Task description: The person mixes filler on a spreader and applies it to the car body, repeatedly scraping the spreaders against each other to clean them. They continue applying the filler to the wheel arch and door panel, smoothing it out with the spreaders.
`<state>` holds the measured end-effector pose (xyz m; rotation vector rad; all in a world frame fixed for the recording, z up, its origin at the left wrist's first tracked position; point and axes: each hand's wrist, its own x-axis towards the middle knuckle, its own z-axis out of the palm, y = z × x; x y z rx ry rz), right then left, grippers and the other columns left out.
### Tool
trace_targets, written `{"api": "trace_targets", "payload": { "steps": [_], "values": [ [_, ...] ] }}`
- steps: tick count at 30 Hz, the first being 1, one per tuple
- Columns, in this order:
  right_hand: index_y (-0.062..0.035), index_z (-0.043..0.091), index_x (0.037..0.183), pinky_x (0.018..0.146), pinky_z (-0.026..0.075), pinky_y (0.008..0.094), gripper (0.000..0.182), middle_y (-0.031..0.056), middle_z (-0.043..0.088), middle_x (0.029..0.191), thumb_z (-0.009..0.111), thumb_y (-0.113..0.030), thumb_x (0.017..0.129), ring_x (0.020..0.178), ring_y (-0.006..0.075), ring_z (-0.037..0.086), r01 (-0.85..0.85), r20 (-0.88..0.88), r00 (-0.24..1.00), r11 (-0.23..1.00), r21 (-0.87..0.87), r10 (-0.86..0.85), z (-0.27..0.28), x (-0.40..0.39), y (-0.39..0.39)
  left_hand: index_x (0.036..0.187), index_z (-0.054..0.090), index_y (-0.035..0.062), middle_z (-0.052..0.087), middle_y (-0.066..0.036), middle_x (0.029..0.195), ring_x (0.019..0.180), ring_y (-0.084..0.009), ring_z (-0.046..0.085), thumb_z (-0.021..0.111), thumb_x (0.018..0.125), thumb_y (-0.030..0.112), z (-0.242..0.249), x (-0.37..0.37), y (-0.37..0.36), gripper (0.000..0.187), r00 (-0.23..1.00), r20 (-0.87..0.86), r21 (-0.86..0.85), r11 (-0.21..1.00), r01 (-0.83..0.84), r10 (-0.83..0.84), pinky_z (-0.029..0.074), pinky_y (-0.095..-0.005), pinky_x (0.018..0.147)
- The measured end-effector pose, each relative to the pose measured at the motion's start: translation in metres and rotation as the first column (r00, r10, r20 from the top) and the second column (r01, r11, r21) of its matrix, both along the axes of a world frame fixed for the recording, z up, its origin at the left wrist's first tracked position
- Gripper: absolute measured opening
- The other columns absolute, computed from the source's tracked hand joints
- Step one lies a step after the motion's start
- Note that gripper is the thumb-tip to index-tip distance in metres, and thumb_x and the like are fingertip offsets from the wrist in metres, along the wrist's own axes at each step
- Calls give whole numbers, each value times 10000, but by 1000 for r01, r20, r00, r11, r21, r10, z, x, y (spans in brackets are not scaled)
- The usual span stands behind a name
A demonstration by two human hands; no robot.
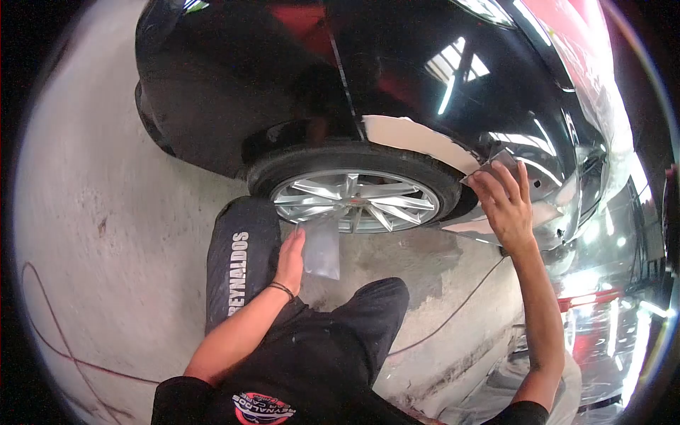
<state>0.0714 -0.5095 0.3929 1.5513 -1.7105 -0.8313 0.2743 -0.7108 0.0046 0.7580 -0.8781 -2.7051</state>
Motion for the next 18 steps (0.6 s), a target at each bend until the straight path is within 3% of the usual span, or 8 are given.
{"api": "trace_targets", "payload": {
  "steps": [2,6,8,9,11,15,16,18],
  "values": [
    [-188,733,1338,1297,304,632,508,-21,581,1396,725,-133,832,1459,253,463,71,-21,997,997,-25,-71,-2,-1,25,1579,460,-44,529,-135,1582,1476,-222,449,538,1113,448,9,2,-1,682,1000,-15,-15,1000,0,0,285,-352,1244],
    [-198,728,1350,1286,284,655,638,37,612,1397,772,-97,722,1466,312,463,165,179,974,978,-127,-141,-14,33,53,1589,461,7,547,-89,1565,1462,-203,458,566,1104,431,29,5,8,653,996,-34,89,992,84,-81,301,-358,1240],
    [-215,740,1346,1269,292,675,675,44,614,1408,813,-141,679,1468,344,467,160,389,917,974,-159,-87,-27,66,53,1571,485,70,585,-58,1500,1374,-219,548,595,1091,440,16,-11,28,616,996,-18,159,983,91,-90,442,-413,1135],
    [-234,754,1335,1256,301,686,690,50,624,1395,843,-141,657,1455,364,481,237,574,811,960,-146,-112,-31,88,47,1562,497,102,604,-43,1467,1330,-227,592,609,1085,444,14,-19,38,598,996,-10,197,976,89,-89,512,-441,1083],
    [-254,794,1281,1231,346,645,627,60,636,1378,882,-118,676,1427,396,497,263,831,556,950,-168,-7,-41,126,32,1521,534,127,631,-39,1426,1300,-227,616,598,1092,442,77,-20,45,536,985,-124,244,958,150,-123,549,-458,1038],
    [-261,832,1217,1195,392,601,562,66,644,1363,900,-108,681,1411,418,501,192,983,175,977,-94,61,-46,165,5,1481,551,128,648,-56,1399,1278,-235,624,534,1122,440,149,-19,52,475,891,-437,453,825,337,-124,521,-452,1074],
    [-260,839,1195,1188,406,578,548,62,647,1359,895,-106,672,1407,414,503,187,992,100,977,-99,81,-48,167,1,1473,554,128,650,-60,1395,1274,-236,626,520,1129,439,156,-19,53,465,852,-514,472,798,375,-96,513,-451,1083],
    [-255,836,1194,1185,411,567,554,60,646,1362,893,-105,664,1406,416,503,180,988,144,980,-87,61,-48,164,-3,1483,543,128,650,-63,1399,1263,-239,631,494,1140,425,172,-14,49,457,874,-482,480,814,327,-67,501,-446,1095]
  ]
}}
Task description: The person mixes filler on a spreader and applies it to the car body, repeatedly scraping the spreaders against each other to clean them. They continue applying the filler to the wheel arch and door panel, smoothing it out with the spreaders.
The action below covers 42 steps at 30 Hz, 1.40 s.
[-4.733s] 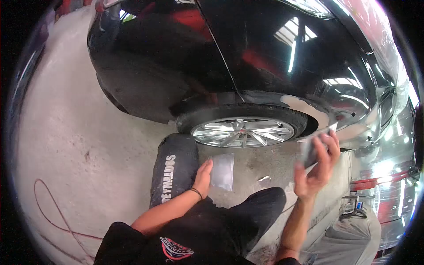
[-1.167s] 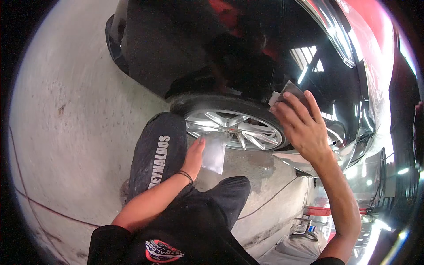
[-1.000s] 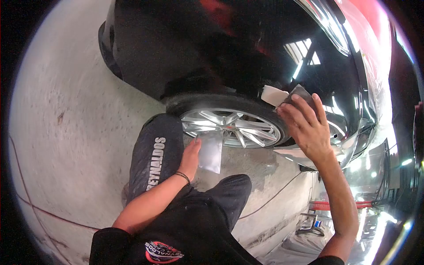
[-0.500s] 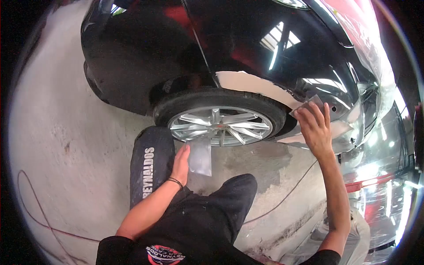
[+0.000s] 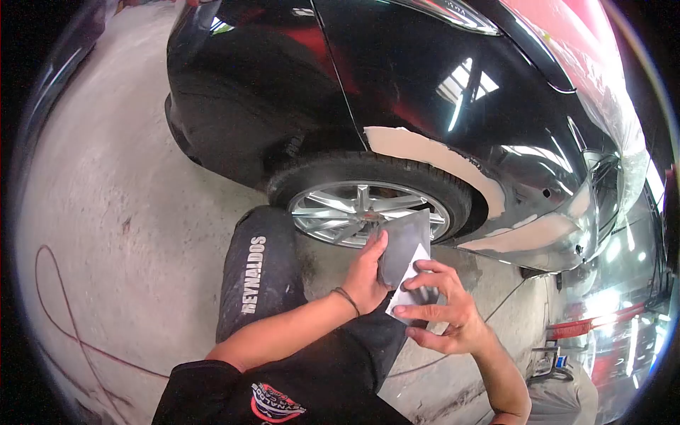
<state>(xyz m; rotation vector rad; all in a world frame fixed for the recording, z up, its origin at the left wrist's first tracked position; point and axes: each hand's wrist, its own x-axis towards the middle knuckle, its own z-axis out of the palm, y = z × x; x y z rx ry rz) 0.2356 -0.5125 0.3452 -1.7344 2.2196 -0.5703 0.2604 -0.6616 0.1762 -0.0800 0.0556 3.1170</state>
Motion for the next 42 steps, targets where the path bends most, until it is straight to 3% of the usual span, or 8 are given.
{"api": "trace_targets", "payload": {
  "steps": [6,9,13,23,32,35,39,42],
  "values": [
    [-266,830,1183,1162,423,559,528,37,648,1342,840,-136,671,1405,367,509,18,-197,980,991,131,8,14,-27,-13,1524,480,152,620,-82,1441,1311,-248,631,485,1151,388,-4,19,-27,442,998,9,40,998,-55,54,525,-473,1096],
    [-246,822,1177,1191,374,590,483,46,648,1339,786,-186,699,1405,360,509,88,-622,777,960,264,100,36,-48,-20,1521,492,149,609,-88,1456,1311,-248,630,497,1146,388,-23,30,-49,445,995,-55,33,996,-78,80,521,-466,1103],
    [-171,737,1295,1251,296,617,591,56,642,1348,756,-220,707,1426,327,503,70,-813,567,976,205,130,54,-50,-69,1542,482,148,591,-75,1480,1346,-241,605,524,1133,401,-53,34,-67,483,995,93,-44,999,-27,31,513,-452,1117],
    [-118,730,1277,1316,264,545,566,44,640,1361,733,-232,723,1443,249,507,-171,-793,419,896,409,442,38,-64,-178,1597,452,134,583,-39,1505,1369,-216,586,606,1093,370,-150,13,-55,578,952,288,-146,988,-60,100,513,-432,1109],
    [-113,740,1278,1330,214,566,539,69,646,1378,706,-217,749,1469,276,479,157,-906,349,939,307,239,96,-92,-96,1551,509,124,614,-55,1468,1334,-214,617,561,1118,348,-176,8,-42,490,964,205,-400,913,-79,172,524,-411,1108],
    [-99,730,1294,1326,208,586,570,76,640,1389,671,-189,734,1475,298,471,251,-930,340,940,231,138,103,-85,-52,1518,543,117,635,-63,1437,1321,-213,628,526,1135,358,-135,18,-52,453,977,180,-286,956,-58,113,527,-416,1108],
    [-155,792,1237,1235,342,595,537,100,660,1357,759,-199,703,1416,370,531,154,-561,824,983,99,-73,61,-36,-28,1509,550,109,637,-66,1428,1315,-213,628,518,1137,370,-87,17,-40,455,991,124,-99,994,-41,53,514,-416,1122],
    [-185,814,1217,1173,415,587,513,105,669,1330,836,-174,704,1378,405,553,76,-124,989,997,0,-75,11,1,-27,1535,485,123,618,-86,1445,1310,-244,633,495,1146,397,-46,21,-31,476,997,63,-93,995,-41,47,530,-439,1093]
  ]
}}
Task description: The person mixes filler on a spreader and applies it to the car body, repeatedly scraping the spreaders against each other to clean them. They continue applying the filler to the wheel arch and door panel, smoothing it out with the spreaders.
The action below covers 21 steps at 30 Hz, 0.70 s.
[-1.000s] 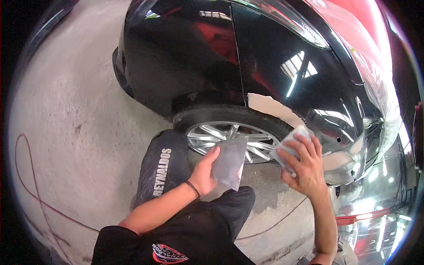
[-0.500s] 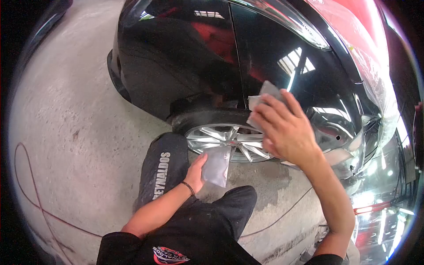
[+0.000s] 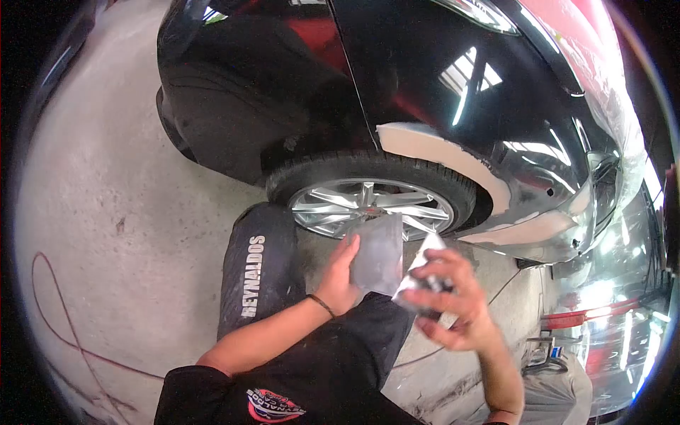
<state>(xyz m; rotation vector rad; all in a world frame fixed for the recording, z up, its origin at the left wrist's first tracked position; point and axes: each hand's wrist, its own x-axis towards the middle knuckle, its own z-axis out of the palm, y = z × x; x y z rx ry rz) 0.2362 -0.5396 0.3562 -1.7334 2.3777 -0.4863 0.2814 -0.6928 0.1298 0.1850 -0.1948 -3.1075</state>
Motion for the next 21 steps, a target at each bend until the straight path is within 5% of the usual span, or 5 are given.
{"api": "trace_targets", "payload": {
  "steps": [2,9,12,15,21],
  "values": [
    [-184,810,1230,1165,429,579,515,104,668,1326,856,-163,717,1378,414,545,-7,241,970,994,-113,34,-33,9,7,1498,493,127,634,-81,1398,1287,-246,647,498,1147,389,14,3,4,439,998,-53,12,1000,-27,27,542,-454,1074],
    [-119,791,1261,1149,444,480,499,131,641,1360,808,-149,764,1395,378,534,311,133,945,946,-93,-298,-103,-27,56,1473,552,146,672,-61,1368,1248,-232,667,541,1128,382,10,28,-16,418,997,43,57,996,-64,62,546,-448,1085],
    [-36,759,1272,1044,508,382,407,134,706,1267,769,-89,869,1231,252,651,591,358,798,746,-307,-485,-120,-39,53,1465,564,150,681,-52,1356,1244,-227,669,544,1126,365,4,34,-39,402,992,85,-38,995,-93,96,543,-446,1085],
    [13,751,1254,953,543,340,332,120,775,1087,754,-75,934,1037,177,713,736,431,675,506,-449,-599,-110,-69,51,1472,557,133,670,-49,1377,1254,-220,661,551,1124,324,-4,32,-43,397,976,158,-167,978,-125,151,534,-440,1092],
    [33,796,1146,776,505,263,408,18,746,844,724,-315,947,818,89,638,845,289,507,401,-354,-812,-34,-109,52,1499,539,119,651,-39,1406,1281,-213,645,574,1117,279,7,12,-23,415,962,224,-270,958,-95,159,525,-422,1096]
  ]
}}
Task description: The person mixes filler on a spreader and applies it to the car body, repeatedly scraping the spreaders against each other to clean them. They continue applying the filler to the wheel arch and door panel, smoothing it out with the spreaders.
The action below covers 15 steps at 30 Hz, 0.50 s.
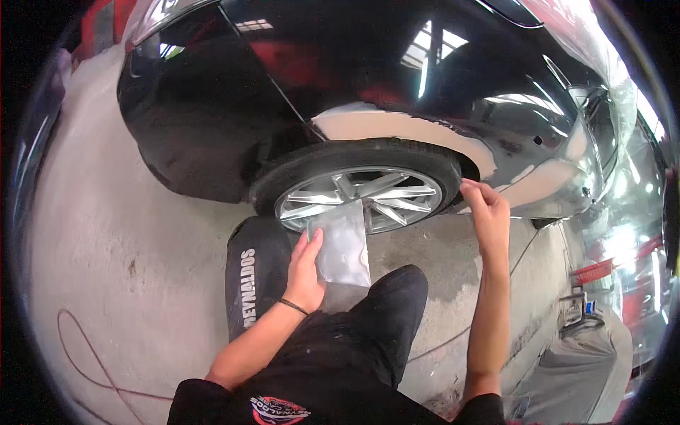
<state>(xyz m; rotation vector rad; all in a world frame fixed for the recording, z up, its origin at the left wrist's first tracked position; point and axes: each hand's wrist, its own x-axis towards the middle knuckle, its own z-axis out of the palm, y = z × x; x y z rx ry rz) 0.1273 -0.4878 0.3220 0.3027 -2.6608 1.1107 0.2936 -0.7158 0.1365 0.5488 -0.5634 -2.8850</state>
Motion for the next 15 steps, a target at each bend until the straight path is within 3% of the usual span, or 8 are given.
{"api": "trace_targets", "payload": {
  "steps": [1,4,8,11,15],
  "values": [
    [41,806,1107,750,482,258,428,-8,696,799,737,-341,926,786,81,587,-11,33,999,997,-77,14,2,-9,4,1506,534,118,648,-40,1411,1286,-212,643,574,1118,277,-2,-1,4,421,1000,8,-1,1000,9,-9,525,-419,1095],
    [49,808,1090,756,479,264,434,-11,683,775,742,-344,918,782,88,588,57,156,986,998,-18,-53,27,-23,12,1515,527,110,639,-42,1424,1297,-208,634,574,1119,280,-9,2,12,434,999,-6,-6,999,46,-46,521,-412,1095],
    [52,818,1028,717,468,304,489,1,646,716,744,-412,893,733,120,580,63,104,992,995,83,-71,50,-23,-5,1517,523,98,632,-46,1428,1312,-203,621,577,1118,296,-39,3,23,448,997,18,-22,997,75,-75,512,-410,1101],
    [-45,848,1070,613,403,279,408,-37,595,740,720,-402,920,668,87,499,69,65,995,984,166,-81,51,-18,-21,1510,523,89,629,-47,1428,1320,-207,612,577,1118,307,-38,5,20,452,996,12,-41,995,89,-88,505,-418,1109],
    [-5,844,981,592,373,295,417,-48,542,687,738,-401,904,642,82,463,52,57,996,975,214,-65,53,-7,-52,1498,531,94,631,-46,1422,1315,-212,615,579,1115,315,-40,7,16,445,994,6,-1,994,112,-112,512,-423,1101]
  ]
}}
